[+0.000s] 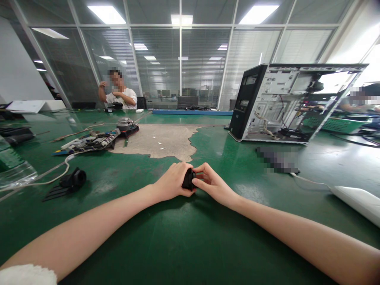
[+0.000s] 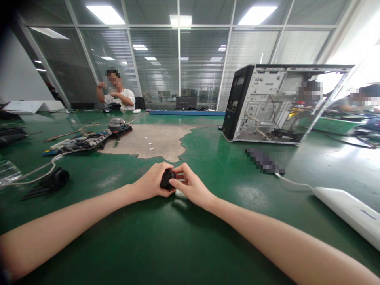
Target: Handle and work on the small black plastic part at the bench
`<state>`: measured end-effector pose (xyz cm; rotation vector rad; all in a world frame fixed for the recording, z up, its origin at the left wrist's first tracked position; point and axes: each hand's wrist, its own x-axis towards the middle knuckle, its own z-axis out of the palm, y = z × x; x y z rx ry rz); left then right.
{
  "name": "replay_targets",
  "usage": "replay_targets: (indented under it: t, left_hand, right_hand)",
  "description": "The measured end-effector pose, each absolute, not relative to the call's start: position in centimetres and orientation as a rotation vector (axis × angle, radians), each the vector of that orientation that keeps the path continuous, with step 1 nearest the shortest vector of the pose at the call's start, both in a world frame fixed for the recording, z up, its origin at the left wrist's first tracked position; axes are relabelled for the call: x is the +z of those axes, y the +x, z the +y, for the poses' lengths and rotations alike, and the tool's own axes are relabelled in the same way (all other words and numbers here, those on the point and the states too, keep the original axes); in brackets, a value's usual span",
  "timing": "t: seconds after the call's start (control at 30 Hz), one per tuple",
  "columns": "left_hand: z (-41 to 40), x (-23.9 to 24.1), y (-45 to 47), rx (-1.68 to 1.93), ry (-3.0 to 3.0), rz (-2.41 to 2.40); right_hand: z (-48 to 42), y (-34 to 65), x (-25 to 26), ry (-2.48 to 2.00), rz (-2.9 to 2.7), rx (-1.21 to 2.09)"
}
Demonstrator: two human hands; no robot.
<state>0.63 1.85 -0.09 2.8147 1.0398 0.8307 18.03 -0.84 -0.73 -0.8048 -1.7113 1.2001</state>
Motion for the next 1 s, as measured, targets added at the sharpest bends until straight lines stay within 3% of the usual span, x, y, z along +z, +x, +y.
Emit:
replay_targets:
  t: [1.0]
  left_hand:
    - [2.07,-0.37,0.63,0.84,2.854,1.056]
  right_hand:
    - [-0.86,18.17,-0.78,-0.733,-1.717,1.263]
